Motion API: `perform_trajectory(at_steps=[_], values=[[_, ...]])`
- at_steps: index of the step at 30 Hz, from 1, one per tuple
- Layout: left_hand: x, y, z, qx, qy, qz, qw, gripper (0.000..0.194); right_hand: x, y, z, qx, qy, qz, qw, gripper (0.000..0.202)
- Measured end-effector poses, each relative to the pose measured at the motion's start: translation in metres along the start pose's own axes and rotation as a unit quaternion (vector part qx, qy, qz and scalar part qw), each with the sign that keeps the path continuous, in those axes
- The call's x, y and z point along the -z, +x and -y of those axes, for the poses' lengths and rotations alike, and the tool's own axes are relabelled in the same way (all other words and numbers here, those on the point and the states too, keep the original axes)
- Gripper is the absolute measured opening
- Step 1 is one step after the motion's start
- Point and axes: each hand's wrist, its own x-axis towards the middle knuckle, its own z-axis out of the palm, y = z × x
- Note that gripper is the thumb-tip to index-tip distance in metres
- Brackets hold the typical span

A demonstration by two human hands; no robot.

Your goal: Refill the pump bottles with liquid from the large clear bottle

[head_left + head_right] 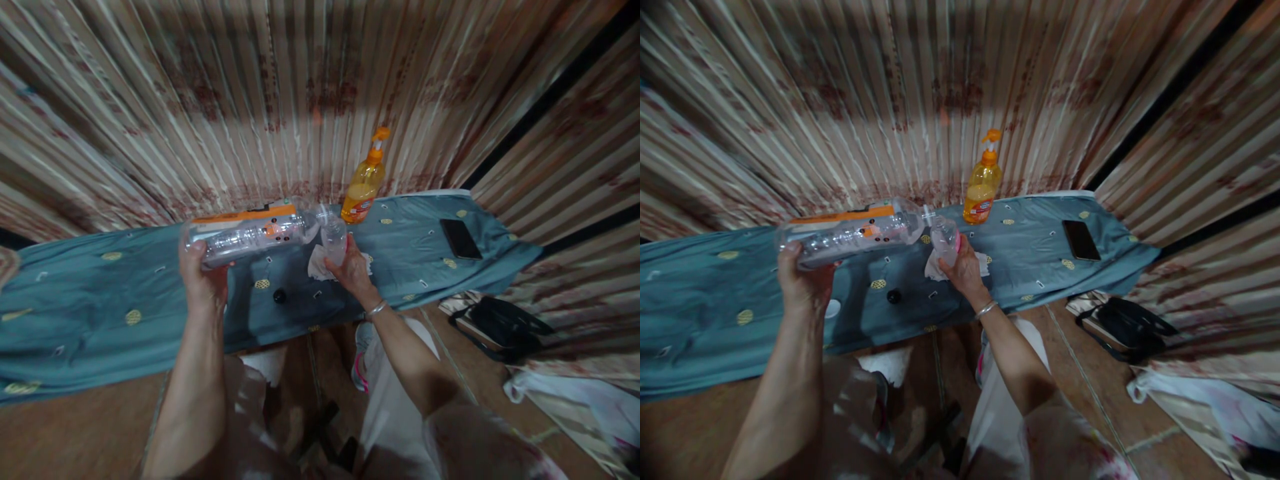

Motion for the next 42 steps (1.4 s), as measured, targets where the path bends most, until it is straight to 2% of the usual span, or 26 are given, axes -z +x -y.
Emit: perform_trajectory(at_steps=[21,29,34,42], values=[[-0.0041,-0.0016,-0.0022,-0.002,-0.002,-0.002,1.0,0.053,-0.0006,0.0001,0.0012,-0.013,-0.011,0.002,1.0,0.084],[-0.0048,-0.0023,-0.0034,-0.002,-0.006,0.004,1.0,0.055,0.0028,0.0003,0.0039,-0.022,-0.027,0.027,0.999,0.085],[-0.0049,-0.0023,-0.0039,0.002,-0.006,0.005,1.0,0.055,0.0028,0.0002,0.0042,-0.021,-0.014,0.016,1.0,0.085],[-0.0055,-0.0026,-0.0048,0.002,0.0,0.01,1.0,0.049,0.006,0.0015,0.0061,-0.021,-0.004,0.024,0.999,0.085]])
